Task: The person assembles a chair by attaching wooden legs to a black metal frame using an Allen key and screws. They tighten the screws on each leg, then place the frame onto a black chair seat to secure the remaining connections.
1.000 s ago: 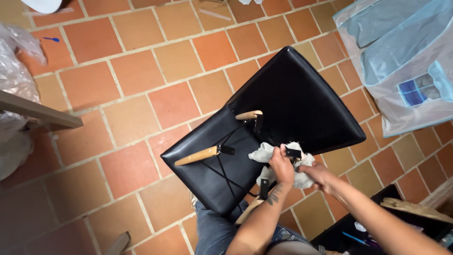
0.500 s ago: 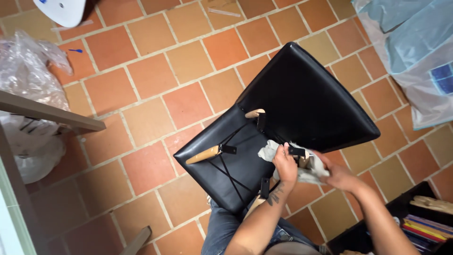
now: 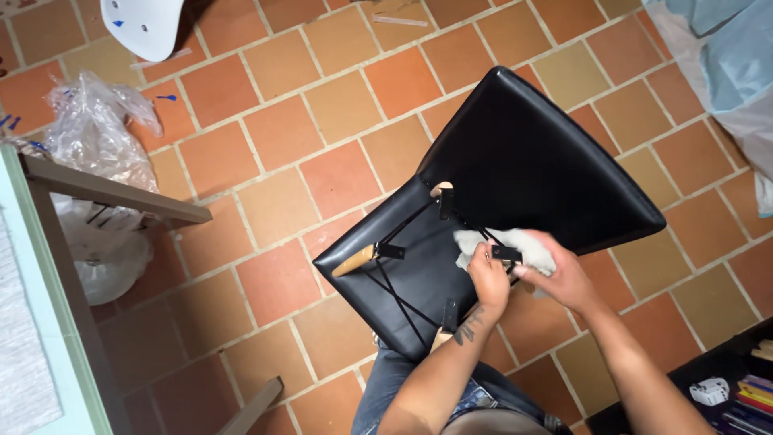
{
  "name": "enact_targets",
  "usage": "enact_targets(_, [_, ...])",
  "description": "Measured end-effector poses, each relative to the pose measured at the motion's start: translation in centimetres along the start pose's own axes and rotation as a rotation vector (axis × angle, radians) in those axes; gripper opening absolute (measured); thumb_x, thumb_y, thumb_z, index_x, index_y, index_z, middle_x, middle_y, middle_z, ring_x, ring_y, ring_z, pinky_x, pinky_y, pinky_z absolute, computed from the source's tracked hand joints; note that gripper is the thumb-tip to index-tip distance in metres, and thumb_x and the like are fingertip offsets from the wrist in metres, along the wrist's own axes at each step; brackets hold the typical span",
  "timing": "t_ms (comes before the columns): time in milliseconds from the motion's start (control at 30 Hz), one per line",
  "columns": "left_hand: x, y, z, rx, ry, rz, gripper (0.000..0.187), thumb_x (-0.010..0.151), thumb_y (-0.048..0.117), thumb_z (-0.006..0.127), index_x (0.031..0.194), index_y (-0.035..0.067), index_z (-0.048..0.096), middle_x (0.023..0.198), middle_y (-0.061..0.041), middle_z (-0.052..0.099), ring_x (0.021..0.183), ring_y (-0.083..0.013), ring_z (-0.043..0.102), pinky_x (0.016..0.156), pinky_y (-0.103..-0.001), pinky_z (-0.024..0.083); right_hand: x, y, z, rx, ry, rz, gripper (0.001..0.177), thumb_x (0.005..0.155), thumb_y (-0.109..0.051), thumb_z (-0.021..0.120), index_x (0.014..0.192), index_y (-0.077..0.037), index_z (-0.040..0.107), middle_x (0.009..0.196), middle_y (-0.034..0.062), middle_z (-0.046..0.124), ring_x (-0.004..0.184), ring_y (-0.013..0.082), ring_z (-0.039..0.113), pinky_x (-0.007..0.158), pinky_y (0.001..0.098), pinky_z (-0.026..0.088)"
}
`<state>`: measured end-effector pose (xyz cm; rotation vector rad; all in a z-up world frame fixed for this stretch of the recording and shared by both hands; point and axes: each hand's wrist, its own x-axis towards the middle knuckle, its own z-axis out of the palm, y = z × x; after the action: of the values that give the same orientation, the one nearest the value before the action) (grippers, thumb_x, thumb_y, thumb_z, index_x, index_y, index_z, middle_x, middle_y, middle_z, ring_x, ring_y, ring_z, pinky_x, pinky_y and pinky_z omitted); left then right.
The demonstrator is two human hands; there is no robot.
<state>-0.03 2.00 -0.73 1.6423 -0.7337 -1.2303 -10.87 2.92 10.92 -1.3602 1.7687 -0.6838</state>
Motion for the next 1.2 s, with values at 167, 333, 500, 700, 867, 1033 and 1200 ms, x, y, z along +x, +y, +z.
enact_targets(167, [2.4, -7.6, 3.7, -0.132, -0.034, -0.097, 0.043, 0.109, 0.027, 0.053, 0.073, 0.005, 0.056, 0.059, -0.024, 0.064, 0.052, -0.0306, 0.066, 0.044, -0.038, 0.056, 1.2, 5.2, 0.5, -0.1, -0.006, -0.259, 0.043, 0.069, -0.016, 0.091, 0.111, -0.013, 0.08, 0.092, 0.0077, 0.074, 0.083, 0.0219, 0.067, 0.079, 0.0381, 0.05])
enact_targets(333, [1.3, -4.0, 1.8, -0.173, -0.054, -0.149, 0.046, 0.109, 0.029, 0.054, 0.072, 0.003, 0.057, 0.061, -0.026, 0.065, 0.05, -0.0307, 0.067, 0.041, -0.037, 0.057, 1.2, 5.3, 0.6, -0.063, -0.049, -0.35, 0.036, 0.075, -0.014, 0.083, 0.111, -0.015, 0.081, 0.085, 0.0055, 0.07, 0.075, 0.0195, 0.064, 0.071, 0.0343, 0.049])
enact_targets(500, [1.2, -2.7, 1.1, -0.135, -0.072, -0.124, 0.048, 0.109, 0.03, 0.055, 0.07, 0.003, 0.054, 0.059, -0.025, 0.065, 0.052, -0.0312, 0.068, 0.041, -0.038, 0.057, 1.0, 4.8, 0.4, -0.073, -0.062, -0.35, 0.038, 0.076, -0.011, 0.082, 0.113, -0.016, 0.081, 0.084, 0.0072, 0.068, 0.074, 0.0214, 0.064, 0.071, 0.0359, 0.049])
enact_targets(700, [1.2, -3.2, 1.3, -0.101, -0.064, -0.135, 0.047, 0.109, 0.031, 0.055, 0.07, 0.005, 0.053, 0.055, -0.021, 0.064, 0.049, -0.0259, 0.067, 0.042, -0.034, 0.057, 1.1, 4.7, 0.4, -0.088, -0.038, -0.34, 0.039, 0.074, -0.009, 0.082, 0.112, -0.014, 0.08, 0.087, 0.0095, 0.072, 0.077, 0.0253, 0.067, 0.073, 0.0403, 0.052])
enact_targets(867, [1.6, -5.0, 2.0, -0.111, -0.05, -0.138, 0.045, 0.109, 0.029, 0.054, 0.073, 0.002, 0.056, 0.062, -0.028, 0.065, 0.052, -0.0328, 0.068, 0.043, -0.035, 0.056, 1.1, 4.2, 1.0, -0.115, 0.014, -0.315, 0.036, 0.077, -0.007, 0.079, 0.112, -0.015, 0.079, 0.089, 0.0085, 0.072, 0.08, 0.0262, 0.068, 0.075, 0.0388, 0.052])
enact_targets(1033, [1.1, -4.2, 1.8, -0.105, -0.052, -0.131, 0.047, 0.109, 0.032, 0.054, 0.072, 0.004, 0.055, 0.057, -0.023, 0.064, 0.048, -0.0277, 0.066, 0.042, -0.034, 0.056, -0.2, 1.6, -0.1, 0.018, 0.112, -0.239, 0.04, 0.084, -0.004, 0.072, 0.124, -0.005, 0.069, 0.113, 0.0183, 0.069, 0.106, 0.0351, 0.064, 0.095, 0.0473, 0.048])
enact_targets(1200, [1.5, -5.0, 1.8, -0.137, -0.056, -0.134, 0.045, 0.109, 0.03, 0.054, 0.072, 0.003, 0.055, 0.057, -0.022, 0.064, 0.045, -0.0269, 0.064, 0.041, -0.032, 0.055, -1.9, 1.7, -1.4, 0.705, 0.579, 0.562, 0.082, 0.106, -0.047, 0.068, 0.153, 0.008, 0.029, 0.156, 0.0311, 0.034, 0.139, 0.0386, 0.048, 0.11, 0.0551, 0.046])
